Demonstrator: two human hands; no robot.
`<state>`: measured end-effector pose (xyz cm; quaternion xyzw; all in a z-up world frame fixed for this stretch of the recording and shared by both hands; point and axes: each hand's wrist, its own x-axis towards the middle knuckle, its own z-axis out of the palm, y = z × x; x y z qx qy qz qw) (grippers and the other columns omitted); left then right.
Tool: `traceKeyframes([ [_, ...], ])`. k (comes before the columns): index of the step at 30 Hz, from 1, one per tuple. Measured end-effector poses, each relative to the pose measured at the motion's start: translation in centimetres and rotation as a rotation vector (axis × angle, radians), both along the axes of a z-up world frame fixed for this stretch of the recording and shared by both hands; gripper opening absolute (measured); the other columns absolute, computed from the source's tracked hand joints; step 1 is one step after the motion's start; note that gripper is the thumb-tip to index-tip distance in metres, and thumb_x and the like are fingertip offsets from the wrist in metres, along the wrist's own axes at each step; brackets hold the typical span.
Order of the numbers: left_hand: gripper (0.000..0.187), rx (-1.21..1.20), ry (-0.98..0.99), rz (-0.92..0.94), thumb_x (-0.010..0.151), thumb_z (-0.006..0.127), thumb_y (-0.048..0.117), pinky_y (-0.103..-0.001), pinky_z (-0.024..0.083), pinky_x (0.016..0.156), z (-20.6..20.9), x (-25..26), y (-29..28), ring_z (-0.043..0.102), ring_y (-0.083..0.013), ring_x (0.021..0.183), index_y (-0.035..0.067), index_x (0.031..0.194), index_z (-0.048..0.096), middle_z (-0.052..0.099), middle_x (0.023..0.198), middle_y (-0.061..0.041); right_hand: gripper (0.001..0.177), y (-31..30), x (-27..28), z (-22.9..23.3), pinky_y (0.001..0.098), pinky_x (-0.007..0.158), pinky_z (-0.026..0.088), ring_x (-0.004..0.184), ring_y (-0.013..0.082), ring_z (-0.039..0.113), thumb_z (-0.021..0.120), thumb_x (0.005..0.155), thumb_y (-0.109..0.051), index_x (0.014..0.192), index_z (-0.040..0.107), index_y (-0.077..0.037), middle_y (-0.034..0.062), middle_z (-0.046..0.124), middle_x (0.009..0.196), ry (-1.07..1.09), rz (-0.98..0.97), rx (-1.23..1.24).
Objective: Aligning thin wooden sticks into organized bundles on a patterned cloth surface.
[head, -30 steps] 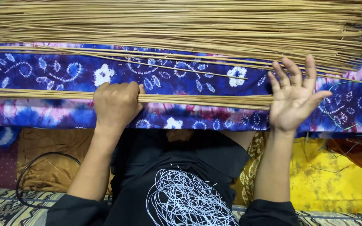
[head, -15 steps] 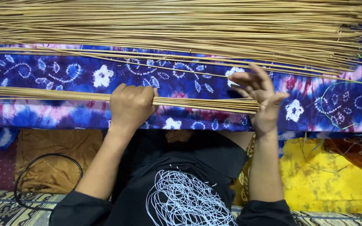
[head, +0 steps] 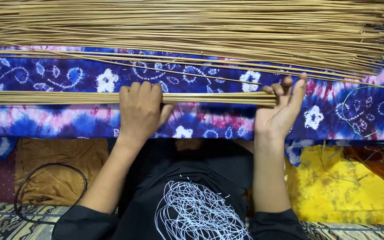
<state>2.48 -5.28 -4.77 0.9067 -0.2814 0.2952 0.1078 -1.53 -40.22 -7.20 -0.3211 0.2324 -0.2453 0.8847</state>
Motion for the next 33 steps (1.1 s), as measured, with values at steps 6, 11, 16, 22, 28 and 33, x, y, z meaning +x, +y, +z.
traceKeyframes([
  [6, 0.026, 0.112, 0.021, -0.029, 0.085, 0.077, 0.029, -0.042, 0.044, 0.07, 1.1, -1.0, 0.0, 0.055, -0.0296, 0.077, 0.012, 0.078, 0.058, 0.047, 0.077, -0.005, 0.018, -0.8, 0.8, -1.0, 0.0121, 0.04, 0.022, 0.056, 0.0013, 0.027, 0.06, 0.113, -0.04, 0.129, 0.066, -0.035, -0.0085, 0.033, 0.081, -0.123, 0.083, -0.141],
  [11, 0.027, 0.145, 0.199, -0.002, 0.072, 0.084, 0.025, -0.043, 0.047, 0.065, 2.9, -0.7, 0.2, 0.061, -0.0293, 0.073, 0.014, 0.076, 0.06, 0.054, 0.072, -0.005, 0.022, 0.3, -0.2, 0.3, 0.0105, 0.04, 0.02, 0.058, 0.0009, 0.025, 0.053, 0.114, -0.041, 0.132, 0.062, -0.032, -0.0075, 0.031, 0.083, -0.201, 0.11, -0.243],
  [16, 0.017, 0.164, 0.345, 0.107, 0.072, 0.075, 0.026, -0.04, 0.047, 0.049, 1.6, -0.1, 0.1, 0.064, -0.0266, 0.052, 0.017, 0.073, 0.06, 0.055, 0.055, 0.0, 0.034, 1.3, -0.5, 2.0, 0.0117, 0.048, 0.034, 0.079, 0.0079, 0.049, 0.047, 0.107, -0.056, 0.126, 0.056, -0.03, -0.0006, 0.056, 0.107, -0.149, 0.098, -0.339],
  [22, 0.028, 0.122, 0.032, 0.093, 0.076, 0.075, 0.023, -0.029, 0.04, 0.045, 1.3, -0.1, -0.1, 0.053, -0.018, 0.043, 0.024, 0.063, 0.051, 0.044, 0.048, 0.005, 0.093, 3.3, -0.2, 5.8, 0.0376, 0.109, 0.06, 0.134, 0.0254, 0.065, 0.027, 0.087, -0.084, 0.146, 0.053, -0.017, 0.0123, 0.064, 0.143, -0.064, 0.433, -0.512],
  [28, 0.028, 0.132, -0.015, 0.09, 0.076, 0.074, 0.021, -0.028, 0.041, 0.046, 2.1, -0.1, -0.1, 0.052, -0.0186, 0.043, 0.023, 0.062, 0.05, 0.04, 0.047, 0.003, 0.099, 1.8, -0.7, 4.3, 0.0402, 0.117, 0.055, 0.135, 0.0267, 0.065, 0.018, 0.09, -0.084, 0.151, 0.047, -0.011, 0.0157, 0.066, 0.137, -0.071, 0.405, -0.72],
  [33, 0.024, 0.108, -0.029, 0.062, 0.064, 0.068, 0.015, -0.026, 0.038, 0.043, 2.1, -0.1, -1.0, 0.047, -0.0174, 0.039, 0.022, 0.057, 0.045, 0.037, 0.045, 0.004, 0.078, 2.7, -1.5, 5.6, 0.0479, 0.107, 0.052, 0.116, 0.0374, 0.071, 0.03, 0.108, -0.063, 0.138, 0.064, 0.0, 0.0198, 0.073, 0.117, -0.047, 0.469, -1.359],
])
